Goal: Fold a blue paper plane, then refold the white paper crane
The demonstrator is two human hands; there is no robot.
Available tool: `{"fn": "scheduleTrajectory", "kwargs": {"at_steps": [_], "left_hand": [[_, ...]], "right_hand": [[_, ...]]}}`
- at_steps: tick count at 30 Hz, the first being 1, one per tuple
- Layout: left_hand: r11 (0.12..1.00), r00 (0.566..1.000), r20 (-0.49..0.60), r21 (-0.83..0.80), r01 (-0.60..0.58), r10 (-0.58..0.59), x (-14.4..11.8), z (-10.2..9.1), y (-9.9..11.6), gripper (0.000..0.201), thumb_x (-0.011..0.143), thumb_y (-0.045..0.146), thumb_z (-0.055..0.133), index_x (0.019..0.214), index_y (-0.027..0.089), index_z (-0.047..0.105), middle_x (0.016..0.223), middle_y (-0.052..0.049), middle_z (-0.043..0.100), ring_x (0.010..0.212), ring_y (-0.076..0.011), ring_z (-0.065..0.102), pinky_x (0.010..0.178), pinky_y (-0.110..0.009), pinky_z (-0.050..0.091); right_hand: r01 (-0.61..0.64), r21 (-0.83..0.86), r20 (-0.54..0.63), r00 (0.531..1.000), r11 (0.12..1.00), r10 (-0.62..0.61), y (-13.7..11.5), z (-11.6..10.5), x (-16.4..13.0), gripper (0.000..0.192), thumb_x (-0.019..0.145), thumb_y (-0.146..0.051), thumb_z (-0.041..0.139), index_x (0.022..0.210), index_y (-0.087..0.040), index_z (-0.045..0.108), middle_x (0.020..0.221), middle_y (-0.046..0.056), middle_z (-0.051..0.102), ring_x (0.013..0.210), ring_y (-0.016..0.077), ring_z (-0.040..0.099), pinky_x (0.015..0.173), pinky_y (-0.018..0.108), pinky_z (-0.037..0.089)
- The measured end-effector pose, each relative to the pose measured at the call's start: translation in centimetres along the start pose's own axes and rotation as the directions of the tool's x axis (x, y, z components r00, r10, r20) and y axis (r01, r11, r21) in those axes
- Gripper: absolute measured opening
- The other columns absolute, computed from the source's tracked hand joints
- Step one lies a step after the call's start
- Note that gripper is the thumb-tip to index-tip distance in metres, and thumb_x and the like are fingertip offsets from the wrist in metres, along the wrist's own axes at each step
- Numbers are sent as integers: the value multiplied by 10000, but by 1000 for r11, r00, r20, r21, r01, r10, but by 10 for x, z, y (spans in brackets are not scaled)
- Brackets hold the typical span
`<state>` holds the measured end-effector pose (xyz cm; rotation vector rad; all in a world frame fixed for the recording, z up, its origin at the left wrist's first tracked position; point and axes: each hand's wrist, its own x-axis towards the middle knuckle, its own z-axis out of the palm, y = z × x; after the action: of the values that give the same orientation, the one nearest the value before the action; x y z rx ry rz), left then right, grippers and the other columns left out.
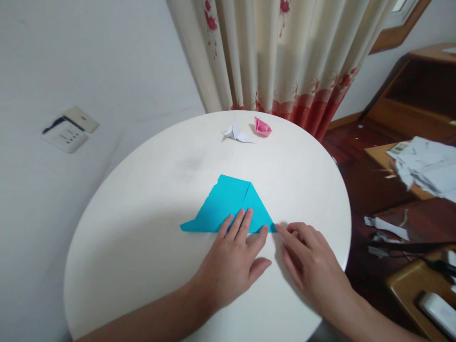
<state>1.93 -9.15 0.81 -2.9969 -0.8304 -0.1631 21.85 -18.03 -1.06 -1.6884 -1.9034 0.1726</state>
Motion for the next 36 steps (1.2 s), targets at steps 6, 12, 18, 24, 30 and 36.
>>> {"fn": "scheduleTrajectory", "kwargs": {"at_steps": [6, 12, 18, 24, 30, 36], "left_hand": [[1000, 1000, 3, -4, 5, -5, -1, 1, 0, 566, 963, 546, 446, 1459, 273, 449, 1583, -197, 312, 1461, -375, 301, 1134, -562, 309], [1000, 1000, -2, -8, 5, -5, -1, 1, 1, 584, 956, 554, 456, 1463, 264, 443, 1585, -187, 316, 1465, -366, 295, 1140, -561, 303], [1000, 1000, 11, -17, 12, -12, 0, 0, 1, 575, 963, 558, 438, 1462, 272, 442, 1586, -182, 316, 1467, -365, 291, 1142, -562, 298], [1000, 1000, 17, -21, 3, -3, -1, 0, -1, 583, 966, 555, 434, 1475, 272, 424, 1600, -185, 282, 1474, -367, 273, 1155, -570, 275], [1000, 1000, 23, -22, 4, -3, 0, 0, 0, 568, 970, 543, 433, 1472, 277, 429, 1605, -178, 271, 1474, -366, 272, 1153, -571, 279], [1000, 1000, 16, -14, 1, -1, -1, 1, -1, 580, 967, 540, 443, 1476, 262, 429, 1602, -170, 284, 1474, -362, 275, 1161, -570, 267]], "right_hand": [[8, -27, -1, 1000, 1000, -8, -1, 2, 0, 354, 940, -139, 509, 1285, -136, 589, 1090, 137, 587, 881, 237, 537, 767, 417, 487], [51, -84, 4, 999, 995, -51, -1, 1, 0, 301, 946, -155, 501, 1211, -138, 644, 1161, 159, 601, 887, 241, 559, 754, 417, 498], [40, -10, -78, 996, 999, -40, 3, 1, -2, 369, 923, -106, 505, 1283, -113, 584, 1173, 162, 620, 947, 248, 570, 801, 420, 511], [74, -71, -4, 997, 995, -74, 3, 2, -1, 344, 946, -124, 487, 1272, -129, 593, 1232, 169, 606, 937, 258, 561, 770, 435, 495], [46, -84, -28, 998, 995, -49, 2, 3, -2, 372, 958, -143, 460, 1317, -127, 556, 1228, 173, 617, 969, 264, 579, 785, 427, 494], [86, -205, 60, 995, 975, -75, -5, -1, 4, 399, 984, -299, 496, 1367, -198, 541, 1303, 133, 599, 982, 266, 572, 786, 428, 465]]}}
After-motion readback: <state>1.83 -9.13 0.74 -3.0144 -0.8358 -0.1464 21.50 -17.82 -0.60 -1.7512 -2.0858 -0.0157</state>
